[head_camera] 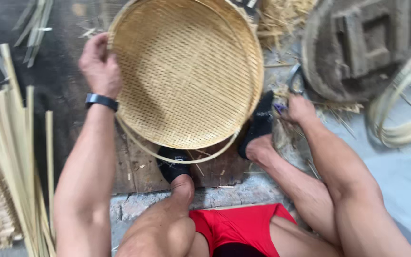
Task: The person assembles a round woven basket by placing a pre-woven mat into a circular frame, securing it with clips, and trimming excess strands with shears. The person repeats the process for a second basket, using a wooden mold to press the frame and mat together before trimming.
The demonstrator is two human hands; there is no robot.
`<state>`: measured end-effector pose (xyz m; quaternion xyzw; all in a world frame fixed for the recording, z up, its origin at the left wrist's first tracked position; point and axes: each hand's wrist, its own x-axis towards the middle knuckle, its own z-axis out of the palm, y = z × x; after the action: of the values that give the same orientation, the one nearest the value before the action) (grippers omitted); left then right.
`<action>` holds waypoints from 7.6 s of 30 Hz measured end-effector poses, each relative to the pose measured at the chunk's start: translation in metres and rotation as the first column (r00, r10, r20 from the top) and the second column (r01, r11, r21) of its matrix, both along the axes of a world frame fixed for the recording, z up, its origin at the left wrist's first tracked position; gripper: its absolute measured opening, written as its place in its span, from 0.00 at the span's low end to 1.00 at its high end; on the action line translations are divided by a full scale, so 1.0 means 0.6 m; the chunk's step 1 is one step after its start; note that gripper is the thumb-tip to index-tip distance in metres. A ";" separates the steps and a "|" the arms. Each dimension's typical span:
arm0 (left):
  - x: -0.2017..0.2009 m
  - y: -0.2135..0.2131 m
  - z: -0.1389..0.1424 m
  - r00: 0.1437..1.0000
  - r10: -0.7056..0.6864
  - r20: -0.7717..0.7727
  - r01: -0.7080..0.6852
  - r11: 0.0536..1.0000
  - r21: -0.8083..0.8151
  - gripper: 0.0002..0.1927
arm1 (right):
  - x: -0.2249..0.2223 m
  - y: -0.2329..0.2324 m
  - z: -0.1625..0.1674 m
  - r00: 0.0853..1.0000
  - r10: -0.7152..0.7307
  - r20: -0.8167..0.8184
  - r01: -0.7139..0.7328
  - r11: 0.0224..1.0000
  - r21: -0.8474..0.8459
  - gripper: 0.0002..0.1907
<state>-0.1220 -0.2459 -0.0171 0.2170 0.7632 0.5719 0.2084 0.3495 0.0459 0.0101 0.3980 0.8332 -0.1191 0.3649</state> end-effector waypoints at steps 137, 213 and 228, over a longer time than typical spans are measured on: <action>0.293 -0.183 0.157 0.411 -0.661 -0.628 0.471 0.744 -0.475 0.12 | -0.126 -0.309 0.066 0.544 0.106 -0.832 -0.496 0.841 -0.217 0.07; 0.166 -0.259 -0.114 0.160 -0.785 -0.599 0.702 0.517 -0.490 0.08 | -0.666 -0.065 0.001 0.291 0.637 -0.714 -0.470 0.745 0.473 0.28; 0.164 -0.243 -0.102 0.099 -0.832 -0.546 0.684 0.456 -0.570 0.34 | -0.675 -0.079 -0.006 0.213 0.600 -0.771 -0.418 0.769 0.483 0.26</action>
<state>-0.0235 -0.3914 -0.0782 0.7809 0.5892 0.1550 0.1376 -0.0553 -0.0015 0.0065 0.0014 0.9809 -0.1139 -0.1574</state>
